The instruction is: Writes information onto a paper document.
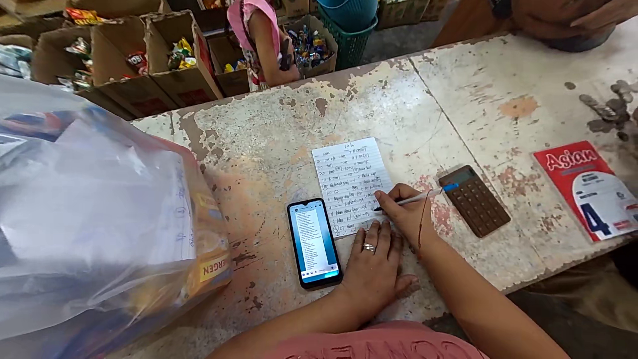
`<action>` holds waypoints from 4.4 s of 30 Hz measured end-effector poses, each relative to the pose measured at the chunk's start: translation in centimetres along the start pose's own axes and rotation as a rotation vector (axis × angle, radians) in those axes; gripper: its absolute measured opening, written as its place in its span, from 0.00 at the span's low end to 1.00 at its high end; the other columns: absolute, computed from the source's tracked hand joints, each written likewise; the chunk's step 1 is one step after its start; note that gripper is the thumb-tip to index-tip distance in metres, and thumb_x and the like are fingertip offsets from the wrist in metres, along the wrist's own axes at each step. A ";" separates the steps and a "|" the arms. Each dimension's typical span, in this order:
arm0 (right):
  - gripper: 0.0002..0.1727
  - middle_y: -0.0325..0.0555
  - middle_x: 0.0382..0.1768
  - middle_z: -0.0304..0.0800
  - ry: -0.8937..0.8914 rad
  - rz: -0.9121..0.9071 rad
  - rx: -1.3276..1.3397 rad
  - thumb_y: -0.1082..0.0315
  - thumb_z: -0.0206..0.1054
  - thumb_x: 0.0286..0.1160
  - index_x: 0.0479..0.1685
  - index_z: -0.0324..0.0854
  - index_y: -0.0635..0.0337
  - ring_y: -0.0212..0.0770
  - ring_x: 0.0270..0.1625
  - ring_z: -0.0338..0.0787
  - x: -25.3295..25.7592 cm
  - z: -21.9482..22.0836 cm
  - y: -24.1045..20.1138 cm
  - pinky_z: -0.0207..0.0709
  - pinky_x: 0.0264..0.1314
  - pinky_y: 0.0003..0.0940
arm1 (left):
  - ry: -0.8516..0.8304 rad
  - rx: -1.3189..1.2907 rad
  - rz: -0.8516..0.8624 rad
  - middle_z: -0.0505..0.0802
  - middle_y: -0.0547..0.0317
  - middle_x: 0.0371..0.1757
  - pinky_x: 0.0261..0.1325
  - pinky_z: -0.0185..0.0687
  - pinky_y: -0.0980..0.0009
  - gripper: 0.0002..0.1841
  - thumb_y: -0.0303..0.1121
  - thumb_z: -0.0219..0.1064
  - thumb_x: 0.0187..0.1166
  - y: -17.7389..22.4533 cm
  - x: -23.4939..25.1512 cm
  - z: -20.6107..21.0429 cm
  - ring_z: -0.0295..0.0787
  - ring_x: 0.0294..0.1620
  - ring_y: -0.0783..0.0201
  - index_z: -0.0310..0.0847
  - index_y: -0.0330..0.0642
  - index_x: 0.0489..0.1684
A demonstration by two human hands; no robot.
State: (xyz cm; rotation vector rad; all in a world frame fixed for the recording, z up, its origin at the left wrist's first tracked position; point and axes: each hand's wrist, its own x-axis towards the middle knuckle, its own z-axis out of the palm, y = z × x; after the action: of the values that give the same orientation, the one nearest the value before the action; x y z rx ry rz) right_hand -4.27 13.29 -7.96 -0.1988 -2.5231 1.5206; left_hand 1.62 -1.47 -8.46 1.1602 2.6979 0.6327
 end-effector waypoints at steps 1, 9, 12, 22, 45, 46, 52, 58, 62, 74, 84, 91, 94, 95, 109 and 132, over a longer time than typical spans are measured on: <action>0.17 0.30 0.13 0.74 -0.002 0.001 0.000 0.66 0.72 0.78 0.20 0.74 0.53 0.21 0.15 0.73 0.0 0.0 0.0 0.67 0.19 0.16 | -0.011 0.001 -0.003 0.70 0.37 0.88 0.86 0.57 0.38 0.43 0.65 0.50 0.83 0.0 0.0 0.0 0.63 0.89 0.38 0.70 0.36 0.83; 0.19 0.32 0.11 0.74 0.024 -0.031 0.037 0.67 0.74 0.74 0.17 0.73 0.55 0.22 0.13 0.71 0.0 0.0 0.9 0.65 0.17 0.19 | 0.094 0.029 0.012 0.76 0.38 0.83 0.82 0.64 0.36 0.41 0.66 0.51 0.81 0.0 0.1 1.0 0.71 0.85 0.37 0.78 0.37 0.77; 0.18 0.32 0.12 0.75 0.003 -0.031 0.031 0.68 0.73 0.74 0.16 0.74 0.56 0.21 0.14 0.72 -0.3 -0.1 0.9 0.66 0.19 0.18 | 0.107 0.030 0.016 0.77 0.37 0.83 0.81 0.64 0.35 0.41 0.65 0.53 0.80 -0.1 0.1 1.1 0.71 0.84 0.36 0.79 0.35 0.75; 0.19 0.32 0.12 0.70 -0.042 -0.005 -0.121 0.70 0.72 0.73 0.14 0.72 0.56 0.21 0.16 0.68 -0.5 0.0 0.1 0.61 0.21 0.20 | 0.144 0.036 0.023 0.81 0.37 0.79 0.79 0.68 0.35 0.40 0.65 0.55 0.79 -0.2 0.0 1.2 0.73 0.82 0.35 0.83 0.35 0.71; 0.19 0.33 0.11 0.72 -0.096 0.039 -0.141 0.69 0.73 0.69 0.12 0.73 0.56 0.23 0.15 0.70 0.0 -0.9 0.3 0.63 0.20 0.22 | 0.115 0.041 0.003 0.76 0.36 0.83 0.81 0.66 0.37 0.42 0.67 0.51 0.81 -0.2 0.0 1.1 0.72 0.84 0.36 0.78 0.35 0.77; 0.19 0.33 0.11 0.72 -0.093 0.036 -0.143 0.69 0.73 0.70 0.12 0.73 0.56 0.24 0.15 0.70 0.0 -0.9 0.3 0.62 0.20 0.23 | 0.119 0.040 0.002 0.76 0.36 0.83 0.81 0.66 0.37 0.42 0.67 0.51 0.80 -0.2 0.0 1.2 0.71 0.84 0.36 0.78 0.35 0.76; 0.21 0.33 0.10 0.68 -0.083 0.051 -0.144 0.70 0.72 0.71 0.11 0.70 0.56 0.23 0.14 0.65 0.1 -1.0 -0.1 0.57 0.19 0.22 | 0.128 0.031 0.005 0.77 0.35 0.83 0.80 0.66 0.37 0.42 0.66 0.53 0.79 -0.2 0.1 1.2 0.71 0.84 0.35 0.80 0.35 0.75; 0.21 0.33 0.10 0.68 -0.063 0.033 -0.150 0.70 0.71 0.72 0.11 0.69 0.55 0.24 0.14 0.65 0.1 -1.0 0.1 0.57 0.19 0.22 | 0.120 0.049 0.004 0.77 0.36 0.83 0.80 0.67 0.37 0.41 0.66 0.53 0.80 -0.3 0.1 1.3 0.71 0.84 0.36 0.79 0.36 0.76; 0.20 0.33 0.10 0.68 -0.054 0.033 -0.148 0.71 0.70 0.72 0.11 0.69 0.55 0.23 0.14 0.66 0.1 -1.0 0.1 0.57 0.19 0.21 | 0.117 0.051 0.003 0.76 0.37 0.83 0.81 0.66 0.37 0.41 0.66 0.53 0.80 -0.3 0.1 1.2 0.70 0.84 0.36 0.78 0.37 0.77; 0.20 0.33 0.10 0.68 -0.024 0.031 -0.114 0.72 0.69 0.72 0.11 0.69 0.55 0.24 0.13 0.66 0.0 -0.9 0.4 0.59 0.18 0.22 | 0.107 0.067 0.004 0.75 0.39 0.85 0.81 0.66 0.37 0.42 0.66 0.50 0.81 -0.3 0.0 1.2 0.70 0.85 0.36 0.76 0.36 0.78; 0.20 0.35 0.09 0.68 -0.004 0.022 -0.073 0.72 0.67 0.73 0.12 0.69 0.55 0.26 0.12 0.67 -0.1 -0.8 0.8 0.58 0.16 0.23 | 0.085 0.089 0.004 0.74 0.41 0.86 0.81 0.65 0.38 0.42 0.67 0.48 0.82 -0.3 0.1 1.2 0.69 0.86 0.38 0.74 0.37 0.81; 0.20 0.33 0.11 0.67 0.024 0.009 -0.084 0.73 0.66 0.73 0.12 0.68 0.55 0.24 0.14 0.65 -0.1 -0.9 0.8 0.57 0.18 0.21 | 0.066 0.120 0.008 0.72 0.45 0.88 0.81 0.65 0.38 0.42 0.67 0.49 0.81 -0.3 0.1 1.3 0.69 0.86 0.39 0.72 0.40 0.83; 0.19 0.34 0.10 0.68 0.083 0.050 -0.003 0.72 0.67 0.74 0.13 0.68 0.55 0.25 0.11 0.65 0.0 -1.8 0.8 0.59 0.14 0.20 | 0.038 0.130 0.008 0.70 0.46 0.89 0.82 0.63 0.38 0.43 0.68 0.46 0.82 -0.3 0.1 1.2 0.66 0.87 0.38 0.70 0.43 0.85; 0.19 0.35 0.09 0.68 0.083 0.070 0.004 0.72 0.67 0.74 0.13 0.68 0.55 0.26 0.11 0.65 0.0 -2.0 0.7 0.58 0.14 0.21 | 0.041 0.129 0.008 0.70 0.47 0.89 0.82 0.63 0.38 0.43 0.68 0.47 0.81 -0.3 0.1 1.2 0.66 0.88 0.38 0.70 0.43 0.85; 0.20 0.33 0.10 0.69 0.021 0.052 -0.098 0.74 0.69 0.72 0.12 0.70 0.56 0.24 0.13 0.66 0.0 -1.8 0.9 0.59 0.17 0.21 | 0.058 0.136 0.014 0.71 0.47 0.89 0.81 0.64 0.38 0.43 0.68 0.47 0.81 -0.4 0.1 1.4 0.67 0.87 0.39 0.72 0.44 0.84; 0.16 0.38 0.19 0.72 -0.104 0.143 -0.046 0.64 0.66 0.78 0.24 0.77 0.64 0.30 0.24 0.72 1.0 -3.2 0.0 0.65 0.29 0.31 | 0.148 -0.058 0.093 0.84 0.37 0.76 0.71 0.70 0.29 0.33 0.58 0.60 0.81 -0.1 0.7 -0.2 0.77 0.76 0.28 0.85 0.37 0.68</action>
State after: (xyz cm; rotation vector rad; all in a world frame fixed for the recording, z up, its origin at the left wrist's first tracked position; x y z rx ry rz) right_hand -4.54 16.30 -6.39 -0.3220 -2.6791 1.5634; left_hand 1.01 -1.07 -8.25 1.2774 2.7375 0.8363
